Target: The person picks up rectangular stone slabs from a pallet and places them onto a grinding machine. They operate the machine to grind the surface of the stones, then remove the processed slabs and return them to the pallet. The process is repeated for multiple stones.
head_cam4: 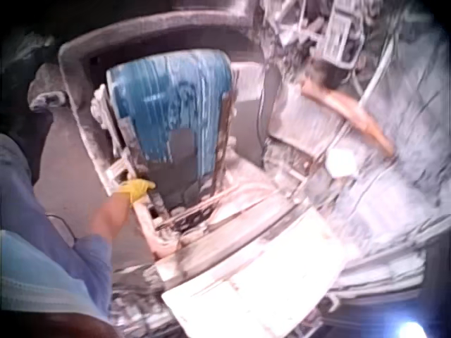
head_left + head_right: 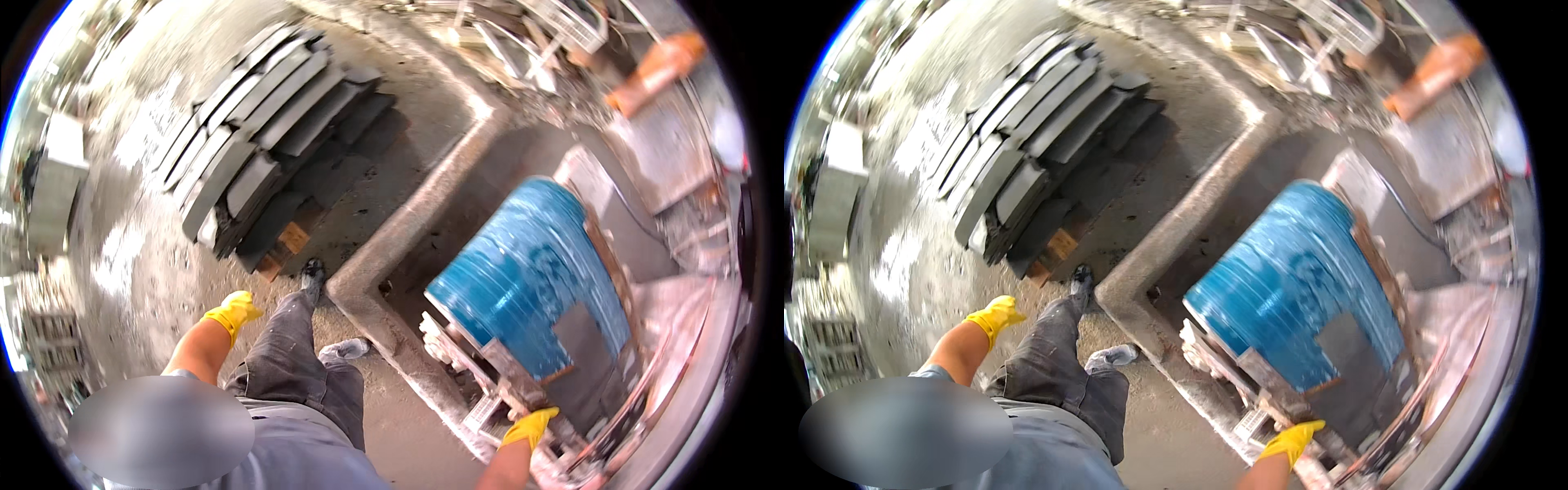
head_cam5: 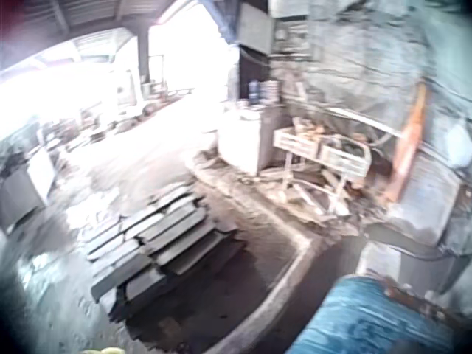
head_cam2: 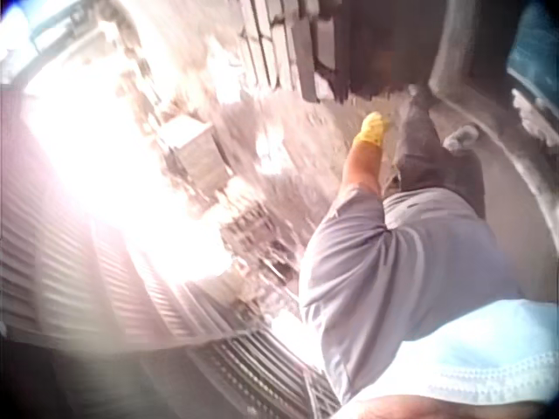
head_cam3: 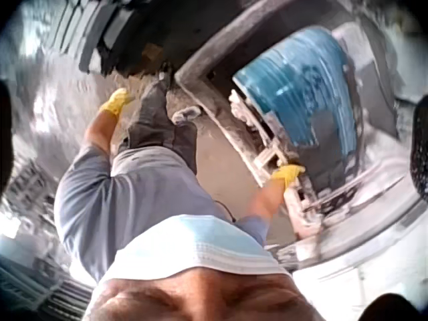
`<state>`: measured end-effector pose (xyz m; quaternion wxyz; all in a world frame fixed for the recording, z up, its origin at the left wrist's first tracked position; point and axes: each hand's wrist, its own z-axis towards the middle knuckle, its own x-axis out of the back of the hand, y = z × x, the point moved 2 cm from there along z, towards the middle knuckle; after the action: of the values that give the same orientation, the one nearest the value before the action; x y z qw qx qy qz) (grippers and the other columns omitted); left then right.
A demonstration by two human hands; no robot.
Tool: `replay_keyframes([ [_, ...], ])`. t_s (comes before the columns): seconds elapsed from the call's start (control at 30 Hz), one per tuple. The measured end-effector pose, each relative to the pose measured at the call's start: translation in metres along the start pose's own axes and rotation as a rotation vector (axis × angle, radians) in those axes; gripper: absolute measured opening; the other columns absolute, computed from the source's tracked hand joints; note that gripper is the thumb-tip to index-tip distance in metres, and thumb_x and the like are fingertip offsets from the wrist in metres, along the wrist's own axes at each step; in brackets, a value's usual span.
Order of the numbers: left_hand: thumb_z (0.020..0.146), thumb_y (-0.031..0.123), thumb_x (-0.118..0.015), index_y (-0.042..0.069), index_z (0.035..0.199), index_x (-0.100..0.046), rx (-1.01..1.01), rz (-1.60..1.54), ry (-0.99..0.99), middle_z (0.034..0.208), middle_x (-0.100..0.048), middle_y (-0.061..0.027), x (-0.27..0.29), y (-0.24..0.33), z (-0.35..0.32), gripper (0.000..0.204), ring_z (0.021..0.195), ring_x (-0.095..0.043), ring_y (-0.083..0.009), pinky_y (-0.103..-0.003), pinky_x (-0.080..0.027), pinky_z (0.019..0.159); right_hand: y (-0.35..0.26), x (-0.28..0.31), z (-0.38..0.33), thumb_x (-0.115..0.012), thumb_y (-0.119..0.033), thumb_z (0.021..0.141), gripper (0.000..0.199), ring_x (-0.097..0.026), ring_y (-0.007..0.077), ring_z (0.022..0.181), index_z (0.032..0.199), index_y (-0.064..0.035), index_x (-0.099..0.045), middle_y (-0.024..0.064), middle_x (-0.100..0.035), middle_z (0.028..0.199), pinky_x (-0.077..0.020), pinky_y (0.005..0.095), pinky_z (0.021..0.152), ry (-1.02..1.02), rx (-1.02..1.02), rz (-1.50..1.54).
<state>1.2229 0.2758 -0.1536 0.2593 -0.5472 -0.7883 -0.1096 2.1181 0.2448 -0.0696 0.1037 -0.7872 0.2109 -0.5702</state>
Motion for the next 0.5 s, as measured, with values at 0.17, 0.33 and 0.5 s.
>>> replay_keyframes([
  [0.17, 0.087, 0.057, -0.072, 0.001, 0.145, -0.06, -0.047, -0.302, 0.032, 0.149, -0.06, -0.0231, 0.002, -0.014, 0.043, 0.082, 0.142, -0.054, -0.0356, -0.041, -0.042, 0.119, -0.099, -0.05, -0.119, -0.069, -0.037, 0.103, 0.069, -0.058, 0.042, 0.135, 0.154, 0.0025, -0.046, 0.0286, -0.055, 0.151, -0.0471, 0.0489, 0.113, 0.447, 1.045, -0.123],
  [0.33, 0.086, 0.051, -0.074, -0.001, 0.151, -0.053, -0.09, -0.292, -0.059, 0.152, -0.057, -0.0253, 0.03, 0.032, 0.155, 0.086, 0.143, -0.053, -0.0381, -0.042, -0.041, 0.12, -0.241, -0.183, -0.34, -0.063, -0.025, 0.105, 0.061, -0.043, 0.0438, 0.148, 0.158, -0.0014, -0.043, 0.0272, -0.044, 0.161, -0.0318, 0.0496, 0.125, -0.177, 1.544, -0.27],
  [0.5, 0.085, 0.046, -0.077, 0.001, 0.134, -0.063, -0.192, -0.343, 0.117, 0.134, -0.067, -0.0239, 0.097, 0.084, 0.274, 0.068, 0.122, -0.065, -0.0411, -0.047, -0.052, 0.105, -0.261, -0.246, -0.354, -0.065, -0.04, 0.101, 0.07, -0.037, 0.0465, 0.151, 0.157, -0.0028, -0.045, 0.0231, -0.041, 0.165, -0.0252, 0.0561, 0.126, 0.165, 1.66, -0.934],
])
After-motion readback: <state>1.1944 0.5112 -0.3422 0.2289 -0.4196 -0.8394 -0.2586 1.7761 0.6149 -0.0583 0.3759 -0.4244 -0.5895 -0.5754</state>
